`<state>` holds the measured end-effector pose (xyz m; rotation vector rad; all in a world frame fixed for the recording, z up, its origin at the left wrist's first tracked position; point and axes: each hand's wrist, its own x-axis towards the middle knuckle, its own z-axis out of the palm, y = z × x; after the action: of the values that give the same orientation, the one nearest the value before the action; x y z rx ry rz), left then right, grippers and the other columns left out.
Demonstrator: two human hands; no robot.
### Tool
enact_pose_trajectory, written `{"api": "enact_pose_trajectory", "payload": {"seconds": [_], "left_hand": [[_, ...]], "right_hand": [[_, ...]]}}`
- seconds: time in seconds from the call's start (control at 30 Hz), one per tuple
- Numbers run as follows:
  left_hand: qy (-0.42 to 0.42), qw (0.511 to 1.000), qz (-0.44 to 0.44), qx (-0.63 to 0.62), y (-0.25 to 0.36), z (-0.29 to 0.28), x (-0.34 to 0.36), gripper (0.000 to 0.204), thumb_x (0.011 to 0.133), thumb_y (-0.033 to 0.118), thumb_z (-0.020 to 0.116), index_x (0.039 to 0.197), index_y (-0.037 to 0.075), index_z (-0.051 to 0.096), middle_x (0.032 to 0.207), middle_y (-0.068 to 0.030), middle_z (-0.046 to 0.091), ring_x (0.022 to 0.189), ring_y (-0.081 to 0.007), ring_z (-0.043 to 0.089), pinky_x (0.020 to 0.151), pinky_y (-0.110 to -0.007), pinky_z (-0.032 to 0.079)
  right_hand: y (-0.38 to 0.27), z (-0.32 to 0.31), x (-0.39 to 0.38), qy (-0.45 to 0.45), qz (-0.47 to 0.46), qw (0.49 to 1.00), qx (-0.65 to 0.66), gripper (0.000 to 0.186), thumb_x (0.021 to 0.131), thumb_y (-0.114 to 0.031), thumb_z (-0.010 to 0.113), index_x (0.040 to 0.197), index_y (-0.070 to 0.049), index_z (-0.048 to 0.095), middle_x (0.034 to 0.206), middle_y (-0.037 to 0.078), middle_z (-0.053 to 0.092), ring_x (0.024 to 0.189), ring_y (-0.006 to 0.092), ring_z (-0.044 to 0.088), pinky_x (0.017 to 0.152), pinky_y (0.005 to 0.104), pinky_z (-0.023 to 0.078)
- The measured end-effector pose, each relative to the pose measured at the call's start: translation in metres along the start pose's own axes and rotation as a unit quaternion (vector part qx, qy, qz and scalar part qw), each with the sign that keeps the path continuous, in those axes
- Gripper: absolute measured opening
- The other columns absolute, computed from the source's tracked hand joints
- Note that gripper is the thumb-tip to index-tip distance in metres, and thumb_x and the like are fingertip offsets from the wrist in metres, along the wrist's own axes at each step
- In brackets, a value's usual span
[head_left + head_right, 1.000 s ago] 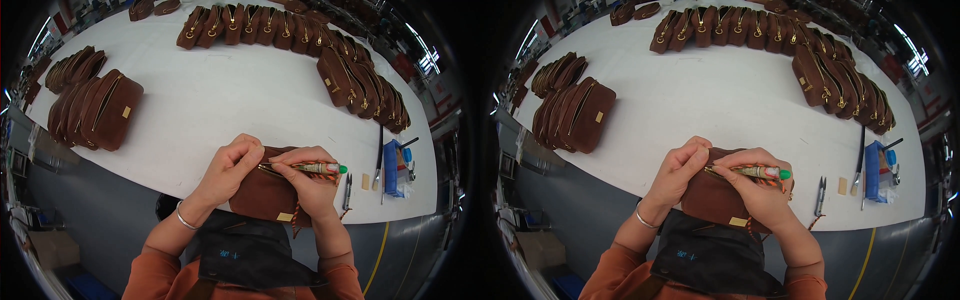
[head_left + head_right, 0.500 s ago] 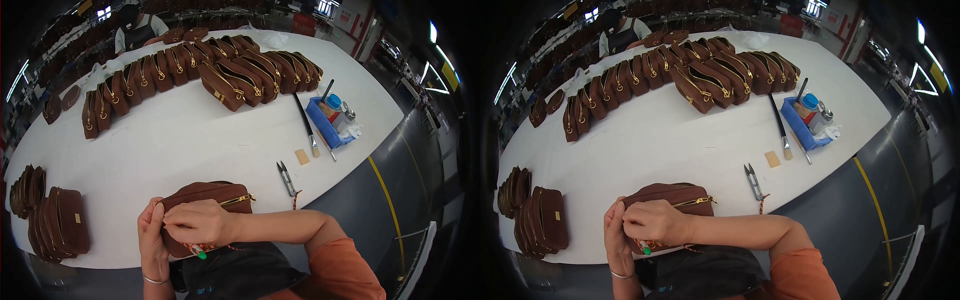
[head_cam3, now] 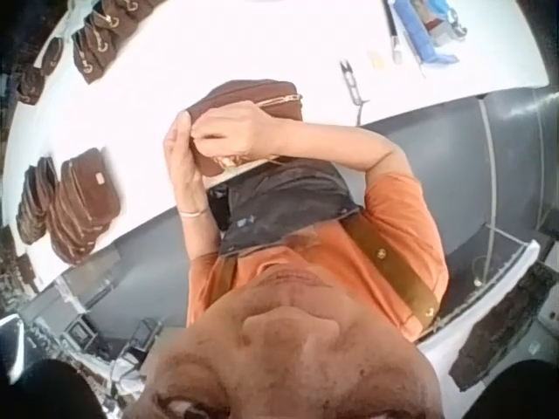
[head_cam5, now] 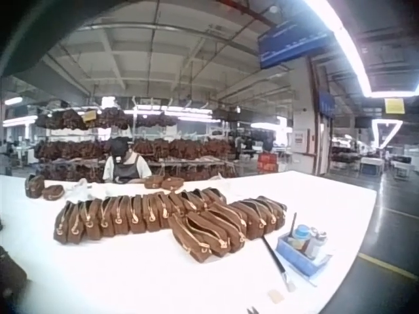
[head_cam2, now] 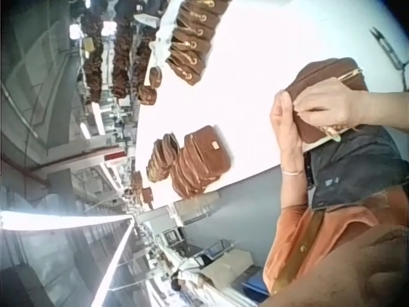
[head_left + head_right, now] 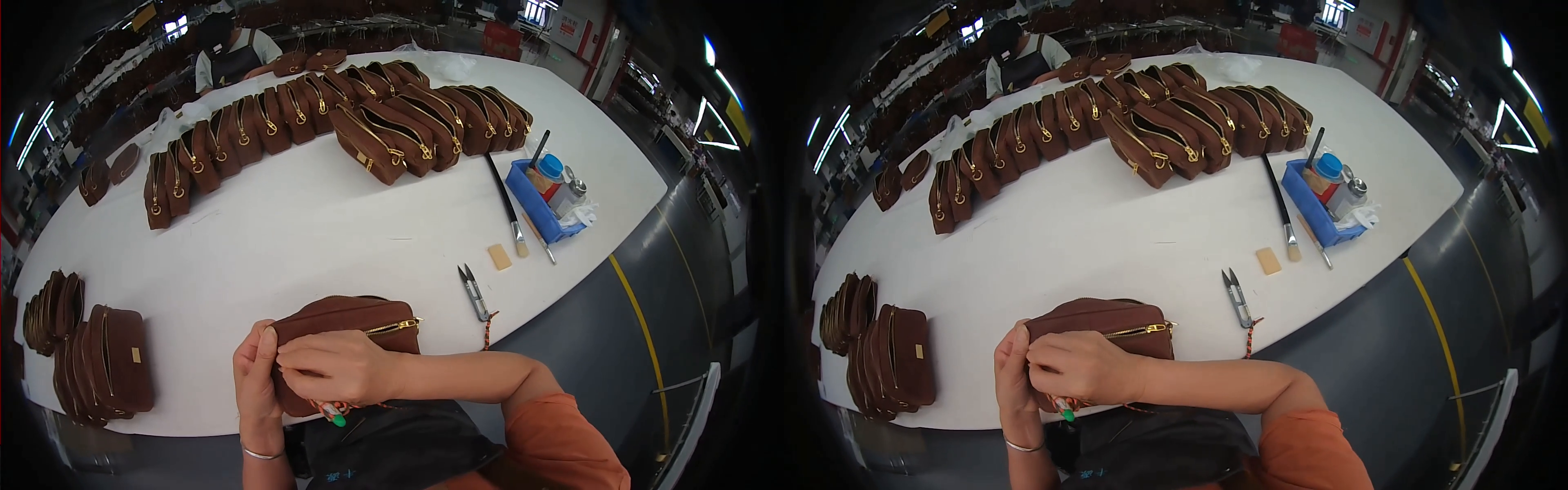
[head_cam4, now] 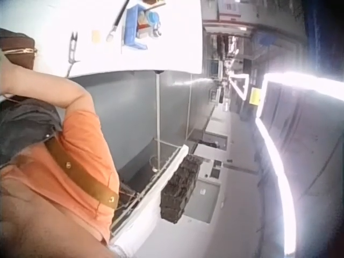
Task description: Inspecting a finished leather pouch, trimming loose threads with snips, and marking points for adjustment with a pen.
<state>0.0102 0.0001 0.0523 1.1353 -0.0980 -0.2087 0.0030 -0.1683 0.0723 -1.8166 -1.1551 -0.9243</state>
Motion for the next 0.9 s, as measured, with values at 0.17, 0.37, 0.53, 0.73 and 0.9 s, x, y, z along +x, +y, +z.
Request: {"api": "enact_pose_trajectory", "payload": {"seconds": [0.17,0.37,0.53,0.73,0.9], "left_hand": [[0.054,0.998,-0.037,-0.007,0.004,0.002,0.0,0.023,0.1,0.024,0.055,0.101,0.001,0.062,0.092,-0.0007,0.064,0.081,-0.006,0.055,0.074,-0.022,0.047],[0.024,0.999,0.018,0.022,0.009,0.017,-0.011,0.029,0.102,0.025,0.051,0.098,-0.001,0.063,0.095,0.0001,0.059,0.084,-0.0059,0.051,0.078,-0.021,0.044],[-0.015,0.995,0.047,0.089,0.01,0.022,-0.007,0.038,0.105,0.026,0.044,0.097,-0.005,0.063,0.105,-0.0028,0.052,0.091,-0.008,0.047,0.082,-0.023,0.04],[-0.016,0.997,0.029,0.068,0.003,0.016,-0.004,0.039,0.106,0.028,0.042,0.093,-0.005,0.058,0.104,-0.0027,0.052,0.091,-0.0085,0.045,0.085,-0.023,0.038],[-0.022,0.997,0.032,0.065,0.004,0.015,-0.007,0.039,0.105,0.029,0.043,0.091,-0.005,0.056,0.102,-0.0028,0.052,0.091,-0.0089,0.044,0.085,-0.023,0.037]], "right_hand": [[-0.031,-0.03,0.006,0.062,0.018,0.997,0.047,0.011,0.07,0.002,0.073,0.079,0.003,0.067,0.088,0.015,0.068,0.083,0.0274,0.07,0.069,0.0308,0.059],[-0.026,-0.04,0.015,0.05,0.357,0.888,0.286,0.013,0.082,0.002,0.074,0.088,-0.002,0.063,0.091,0.009,0.069,0.083,0.0137,0.067,0.073,0.0258,0.054],[-0.016,-0.035,0.017,0.088,0.459,0.823,0.322,0.014,0.085,0.002,0.07,0.091,0.001,0.057,0.086,0.01,0.068,0.079,0.013,0.066,0.072,0.0254,0.054],[-0.01,-0.029,0.015,0.114,0.482,0.797,0.346,0.018,0.086,0.003,0.069,0.096,0.001,0.055,0.088,0.01,0.067,0.081,0.0134,0.067,0.072,0.0252,0.057],[-0.008,-0.024,0.01,0.106,0.467,0.804,0.351,0.017,0.086,0.003,0.068,0.096,0.001,0.055,0.088,0.01,0.067,0.081,0.0138,0.067,0.072,0.0256,0.058]]}}
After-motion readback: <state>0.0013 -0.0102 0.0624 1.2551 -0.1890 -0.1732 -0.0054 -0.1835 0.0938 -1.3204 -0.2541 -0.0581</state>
